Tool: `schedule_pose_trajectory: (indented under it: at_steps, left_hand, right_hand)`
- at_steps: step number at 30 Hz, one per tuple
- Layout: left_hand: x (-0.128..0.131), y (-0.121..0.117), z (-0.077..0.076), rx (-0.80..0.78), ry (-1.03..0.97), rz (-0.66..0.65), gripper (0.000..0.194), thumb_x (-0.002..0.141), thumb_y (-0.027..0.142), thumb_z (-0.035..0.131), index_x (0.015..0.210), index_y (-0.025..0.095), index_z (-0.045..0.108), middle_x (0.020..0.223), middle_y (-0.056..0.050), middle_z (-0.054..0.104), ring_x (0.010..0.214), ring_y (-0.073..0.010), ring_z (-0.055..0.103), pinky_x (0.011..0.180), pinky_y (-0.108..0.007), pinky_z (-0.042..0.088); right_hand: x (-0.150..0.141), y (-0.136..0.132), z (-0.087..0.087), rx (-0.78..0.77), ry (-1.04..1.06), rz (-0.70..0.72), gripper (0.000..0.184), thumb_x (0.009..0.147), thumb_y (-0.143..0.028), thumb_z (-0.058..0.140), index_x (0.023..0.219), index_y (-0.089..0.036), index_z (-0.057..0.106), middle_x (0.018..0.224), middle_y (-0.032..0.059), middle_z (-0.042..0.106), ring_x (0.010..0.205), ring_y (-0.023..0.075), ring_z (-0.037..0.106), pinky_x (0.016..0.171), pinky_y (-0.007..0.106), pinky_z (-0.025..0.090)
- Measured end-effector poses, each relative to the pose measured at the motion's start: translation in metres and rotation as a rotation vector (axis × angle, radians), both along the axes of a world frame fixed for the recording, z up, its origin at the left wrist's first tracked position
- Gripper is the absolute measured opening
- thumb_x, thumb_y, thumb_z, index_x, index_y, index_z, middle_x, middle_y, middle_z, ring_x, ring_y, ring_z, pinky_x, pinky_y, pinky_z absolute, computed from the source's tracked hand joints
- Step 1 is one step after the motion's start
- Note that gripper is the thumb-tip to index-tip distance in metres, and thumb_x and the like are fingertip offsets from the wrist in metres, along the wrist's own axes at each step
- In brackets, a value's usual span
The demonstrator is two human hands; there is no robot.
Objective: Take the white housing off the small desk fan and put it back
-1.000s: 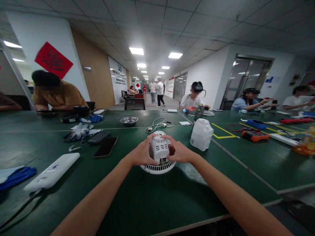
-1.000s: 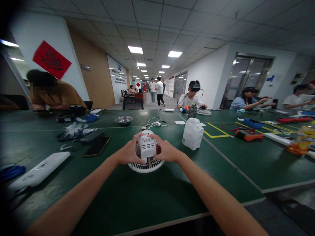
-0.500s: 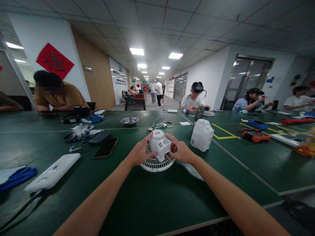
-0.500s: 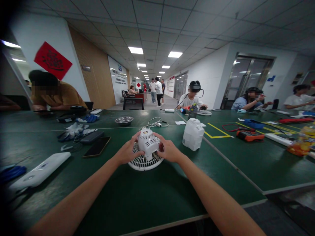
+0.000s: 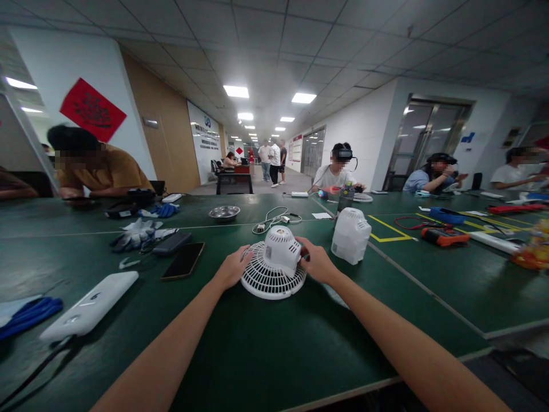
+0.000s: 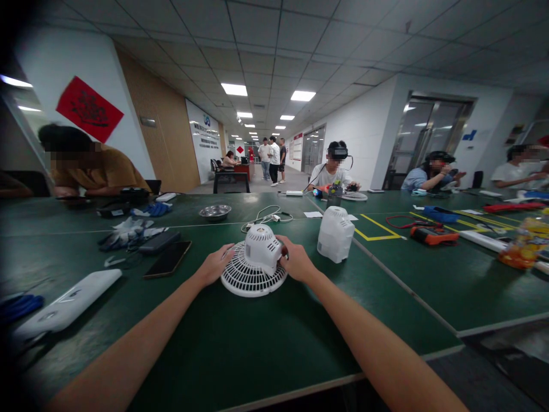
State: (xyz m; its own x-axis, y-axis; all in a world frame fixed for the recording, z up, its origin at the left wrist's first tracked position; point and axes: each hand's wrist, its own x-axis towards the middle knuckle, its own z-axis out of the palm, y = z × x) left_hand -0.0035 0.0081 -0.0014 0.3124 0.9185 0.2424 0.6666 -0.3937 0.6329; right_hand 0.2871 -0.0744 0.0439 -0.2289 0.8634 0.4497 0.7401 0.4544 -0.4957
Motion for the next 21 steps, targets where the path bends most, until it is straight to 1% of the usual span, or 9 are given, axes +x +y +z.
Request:
schedule_pose_trajectory:
  at_steps: [5,16,21]
  left_hand:
    - [0.0004,-0.0025,0.0024,-0.021,-0.009,0.003,0.068,0.090,0.062,0.032,0.140,0.017,0.044,0.138,-0.013,0.055,0.124,-0.0290,0.053,0.102,-0.040,0.039]
    - [-0.0009,-0.0025,0.0030,-0.096,-0.066,-0.031,0.068,0.089,0.063,0.034,0.141,0.019,0.042,0.135,-0.013,0.058,0.122,-0.0298,0.055,0.098,-0.040,0.043]
    - [0.0000,-0.0056,0.0056,-0.113,-0.089,-0.029,0.068,0.089,0.062,0.034,0.141,0.019,0.041,0.130,-0.013,0.061,0.115,-0.0295,0.060,0.092,-0.040,0.047]
  right_hand:
    - [-0.0013,-0.0009,0.0019,-0.008,0.010,0.001,0.068,0.077,-0.004,0.054,0.140,-0.023,0.041,0.100,0.0039,0.069,0.086,0.0164,0.064,0.083,0.028,0.049]
    - [-0.0023,-0.0023,0.0021,-0.041,0.005,-0.006,0.066,0.076,-0.004,0.056,0.139,-0.021,0.044,0.103,0.0057,0.068,0.088,0.0174,0.064,0.083,0.029,0.049]
    - [-0.0018,-0.0024,0.0030,-0.041,0.003,0.004,0.063,0.077,-0.005,0.056,0.137,-0.020,0.045,0.104,0.0059,0.068,0.090,0.0179,0.064,0.082,0.029,0.049]
